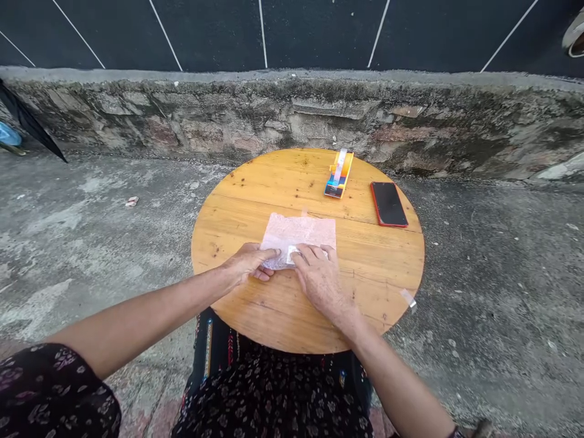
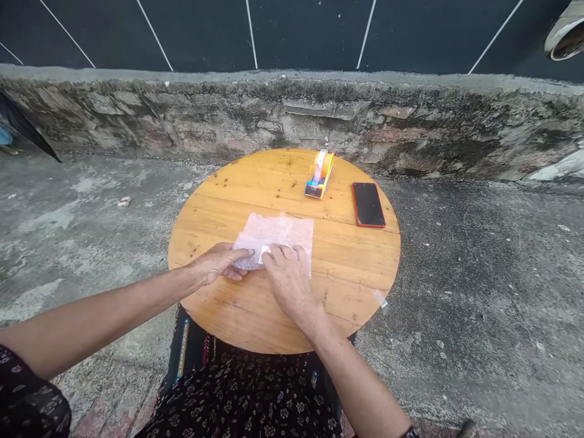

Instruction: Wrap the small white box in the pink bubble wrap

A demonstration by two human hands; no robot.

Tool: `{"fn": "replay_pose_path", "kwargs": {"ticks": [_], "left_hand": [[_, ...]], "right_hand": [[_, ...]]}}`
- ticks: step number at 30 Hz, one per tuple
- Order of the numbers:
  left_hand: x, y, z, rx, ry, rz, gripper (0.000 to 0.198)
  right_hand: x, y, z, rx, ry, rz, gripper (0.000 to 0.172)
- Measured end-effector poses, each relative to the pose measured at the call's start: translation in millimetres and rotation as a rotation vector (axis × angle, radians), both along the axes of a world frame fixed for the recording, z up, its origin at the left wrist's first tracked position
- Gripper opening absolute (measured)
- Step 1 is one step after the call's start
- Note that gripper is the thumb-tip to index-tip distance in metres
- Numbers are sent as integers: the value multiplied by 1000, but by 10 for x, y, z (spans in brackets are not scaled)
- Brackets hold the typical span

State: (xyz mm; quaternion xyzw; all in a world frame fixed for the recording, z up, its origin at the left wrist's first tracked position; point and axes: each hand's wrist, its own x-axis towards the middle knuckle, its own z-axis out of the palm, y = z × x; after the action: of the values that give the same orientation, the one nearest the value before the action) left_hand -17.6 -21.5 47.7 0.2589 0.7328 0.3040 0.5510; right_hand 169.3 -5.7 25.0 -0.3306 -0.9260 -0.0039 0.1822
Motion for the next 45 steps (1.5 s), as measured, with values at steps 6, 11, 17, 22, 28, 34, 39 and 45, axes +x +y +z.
{"fn": "replay_pose_path", "kwargs": {"ticks": [6, 11, 17, 22, 28, 34, 39, 45], "left_hand": [[31, -31, -24, 54, 8, 29, 21], [25, -89, -42, 62, -41, 49, 21], [-33, -103, -120, 61, -100, 73, 30], [-2, -61, -155, 97, -68, 76, 20], [13, -62, -95, 113, -95, 60, 24], [-15, -31, -65, 56, -98, 14, 23], [-52, 72, -77, -8, -52, -72, 18], [-31, 147, -77, 54, 55, -165, 26]], "right_hand": [[-11, 3, 33, 8, -27, -6, 30], [-16, 11, 55, 31, -69, 0, 31], [-32, 41, 45, 65, -118, -1, 30], [-48, 31, 100, 51, -144, 7, 30], [-52, 16, 135, 52, -171, -3, 30], [-54, 30, 139, 42, -179, 15, 33], [-51, 44, 145, 39, -170, 28, 33], [-57, 42, 142, 20, -160, 26, 32]]}}
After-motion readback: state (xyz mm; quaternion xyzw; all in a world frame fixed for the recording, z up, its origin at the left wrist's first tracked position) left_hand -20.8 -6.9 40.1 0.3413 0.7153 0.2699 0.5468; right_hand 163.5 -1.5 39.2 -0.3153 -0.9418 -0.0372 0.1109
